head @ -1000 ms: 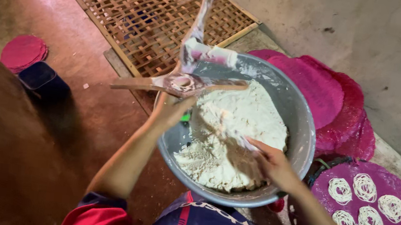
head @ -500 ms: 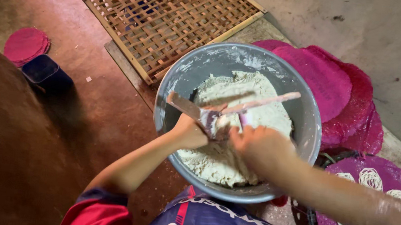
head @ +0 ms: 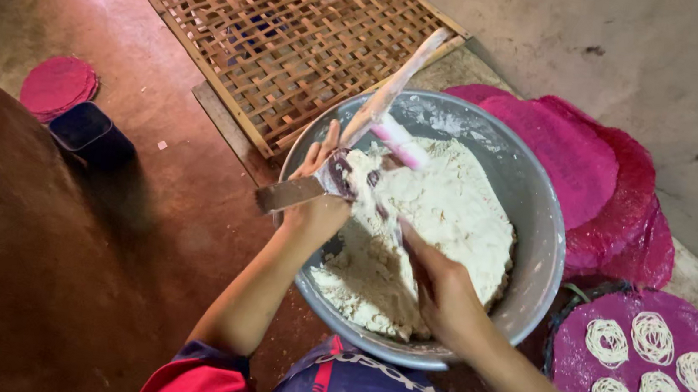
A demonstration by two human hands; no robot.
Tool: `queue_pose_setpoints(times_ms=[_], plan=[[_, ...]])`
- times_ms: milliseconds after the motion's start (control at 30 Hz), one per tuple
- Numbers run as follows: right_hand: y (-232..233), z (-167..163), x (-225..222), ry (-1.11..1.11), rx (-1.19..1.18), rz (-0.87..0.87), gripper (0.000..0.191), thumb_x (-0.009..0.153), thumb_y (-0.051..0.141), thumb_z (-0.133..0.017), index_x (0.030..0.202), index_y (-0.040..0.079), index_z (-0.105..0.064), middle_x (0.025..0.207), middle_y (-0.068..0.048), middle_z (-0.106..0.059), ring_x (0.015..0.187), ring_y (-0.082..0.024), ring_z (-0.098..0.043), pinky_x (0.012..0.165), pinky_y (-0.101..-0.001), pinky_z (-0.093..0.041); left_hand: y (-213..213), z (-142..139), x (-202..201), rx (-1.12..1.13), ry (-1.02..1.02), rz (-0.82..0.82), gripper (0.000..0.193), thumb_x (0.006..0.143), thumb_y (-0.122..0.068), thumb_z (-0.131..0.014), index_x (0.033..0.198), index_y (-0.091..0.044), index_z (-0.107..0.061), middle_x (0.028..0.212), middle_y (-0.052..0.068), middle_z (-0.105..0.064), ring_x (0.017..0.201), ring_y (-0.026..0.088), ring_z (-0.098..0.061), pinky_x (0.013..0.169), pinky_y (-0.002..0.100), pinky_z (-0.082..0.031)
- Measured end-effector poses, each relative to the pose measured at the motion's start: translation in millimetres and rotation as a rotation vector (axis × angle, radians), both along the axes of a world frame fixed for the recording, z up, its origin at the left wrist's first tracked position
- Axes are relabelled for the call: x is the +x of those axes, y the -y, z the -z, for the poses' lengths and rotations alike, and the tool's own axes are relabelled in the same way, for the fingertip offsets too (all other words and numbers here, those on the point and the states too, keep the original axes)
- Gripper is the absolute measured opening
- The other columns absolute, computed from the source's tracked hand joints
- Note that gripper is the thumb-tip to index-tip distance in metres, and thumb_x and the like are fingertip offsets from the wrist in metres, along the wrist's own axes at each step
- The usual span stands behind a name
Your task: The person presses dough through a wooden hand press to extrude noodle strands into round nests on pink trays. They reload the press with dough from a large basin, press nests one at a time onto the trays, and reposition the trays as they fill.
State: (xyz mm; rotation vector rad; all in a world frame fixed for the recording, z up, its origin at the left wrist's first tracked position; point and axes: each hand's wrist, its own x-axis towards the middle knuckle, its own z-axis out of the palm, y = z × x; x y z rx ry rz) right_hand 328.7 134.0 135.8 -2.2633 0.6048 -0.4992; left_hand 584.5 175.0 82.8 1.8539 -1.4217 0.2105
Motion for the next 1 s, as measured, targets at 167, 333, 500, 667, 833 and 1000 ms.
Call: queue_pose_setpoints(times_ms=[167, 333, 500, 667, 833, 1000], plan=[[29.1, 14.4, -20.6, -0.133, 0.595, 0.184, 0.052, 0.105, 0.007, -0.053, 0.155, 0.02, -0.054, 0.072, -0.009, -0.051, 0.061, -0.014, -0.041, 0.056, -0.0319, -0.037, -1.3, -8.1, -3.7, -0.113, -0.116, 0.045, 0.1, 0.066, -0.017, -0.079, 0.153, 0.007, -0.035, 0.151, 0.022, -0.046, 0.122, 0.042, -0.054, 0.093, 0.051, -0.052], [24.4, 22.2, -3.3, -0.107, 0.144, 0.218, 0.051, 0.1, 0.013, -0.053, 0.151, 0.017, -0.05, 0.098, -0.012, -0.08, 0.071, -0.011, -0.066, 0.068, -0.0286, -0.056, 8.3, -4.5, -14.8, -0.089, 0.137, -0.022, 0.078, 0.074, -0.017, -0.081, 0.141, -0.009, -0.042, 0.157, 0.031, -0.043, 0.114, 0.037, -0.059, 0.089, 0.045, -0.055], [21.0, -22.0, -18.2, -0.188, 0.078, 0.098, 0.048, 0.098, 0.022, -0.055, 0.145, 0.018, -0.061, 0.104, -0.01, -0.08, 0.079, -0.013, -0.07, 0.071, -0.033, -0.057, 1.1, -4.6, -0.6, -0.008, 0.046, -0.041, 0.074, 0.076, -0.013, -0.077, 0.143, 0.0, -0.049, 0.138, 0.022, -0.06, 0.105, 0.033, -0.064, 0.077, 0.044, -0.056], [72.5, -94.1, -8.6, -0.834, -0.126, -0.048, 0.032, 0.102, 0.038, -0.058, 0.127, 0.027, -0.074, 0.089, -0.013, -0.079, 0.076, -0.028, -0.071, 0.069, -0.0411, -0.057, -17.8, -2.8, -18.4, 0.035, 0.007, 0.125, 0.075, 0.085, -0.029, -0.081, 0.148, -0.006, -0.048, 0.096, 0.011, -0.067, 0.084, 0.023, -0.069, 0.071, 0.037, -0.055], [13.1, -68.6, 28.1, -0.994, -0.829, -0.2, 0.029, 0.098, 0.02, -0.056, 0.126, 0.019, -0.064, 0.087, -0.011, -0.07, 0.073, -0.028, -0.072, 0.059, -0.0429, -0.058, -11.8, 7.7, -50.0, 0.269, -0.831, 0.492, 0.061, 0.088, -0.025, -0.058, 0.148, -0.015, -0.059, 0.109, 0.008, -0.073, 0.093, 0.024, -0.071, 0.075, 0.03, -0.06], [2.7, -106.1, 5.7, -0.519, -0.891, -0.28, 0.022, 0.085, 0.015, -0.062, 0.106, 0.012, -0.067, 0.085, -0.006, -0.068, 0.075, -0.024, -0.071, 0.061, -0.0378, -0.057, -38.8, 10.9, -22.1, 0.236, -0.379, 0.347, 0.073, 0.078, -0.037, -0.081, 0.144, -0.013, -0.057, 0.127, 0.009, -0.072, 0.112, 0.026, -0.073, 0.093, 0.037, -0.055]])
